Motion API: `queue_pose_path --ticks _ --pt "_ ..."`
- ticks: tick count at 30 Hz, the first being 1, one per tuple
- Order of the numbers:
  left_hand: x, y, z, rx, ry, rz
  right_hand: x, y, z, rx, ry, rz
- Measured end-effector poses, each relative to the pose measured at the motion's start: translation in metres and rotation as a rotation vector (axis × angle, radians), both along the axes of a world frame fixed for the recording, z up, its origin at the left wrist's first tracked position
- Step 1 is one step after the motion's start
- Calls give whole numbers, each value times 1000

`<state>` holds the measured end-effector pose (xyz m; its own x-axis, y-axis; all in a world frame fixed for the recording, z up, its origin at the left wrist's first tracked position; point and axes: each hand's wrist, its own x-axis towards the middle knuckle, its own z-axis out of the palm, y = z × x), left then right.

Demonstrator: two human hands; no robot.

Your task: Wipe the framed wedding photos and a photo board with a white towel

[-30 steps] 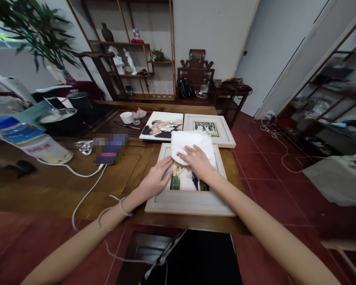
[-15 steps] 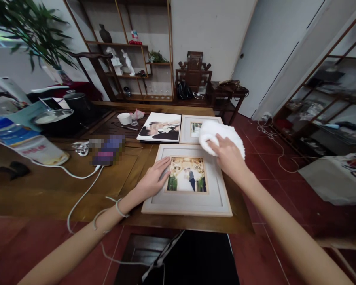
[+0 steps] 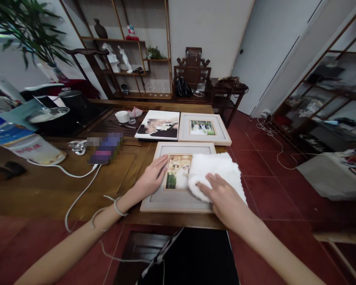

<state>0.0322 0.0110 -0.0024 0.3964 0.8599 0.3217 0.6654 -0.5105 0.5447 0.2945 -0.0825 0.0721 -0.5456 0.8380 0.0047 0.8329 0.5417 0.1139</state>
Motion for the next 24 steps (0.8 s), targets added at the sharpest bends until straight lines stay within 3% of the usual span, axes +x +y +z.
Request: queue_pose_path --ticks 4,8,11,15,20,24 --pt "0 0 0 16 -6 -9 0 -44 10 -65 15 38" --pt "-1 1 0 16 7 -32 -3 -45 12 -121 44 -21" --pt "-2 2 0 8 32 -40 -5 -19 2 -88 84 -112" --pt "-3 2 1 0 54 -50 -3 35 -12 79 125 -202" --pt "-3 3 2 -8 63 -55 1 102 -8 174 108 -243" --pt "-2 3 0 -14 28 -20 -5 112 -5 139 59 -182"
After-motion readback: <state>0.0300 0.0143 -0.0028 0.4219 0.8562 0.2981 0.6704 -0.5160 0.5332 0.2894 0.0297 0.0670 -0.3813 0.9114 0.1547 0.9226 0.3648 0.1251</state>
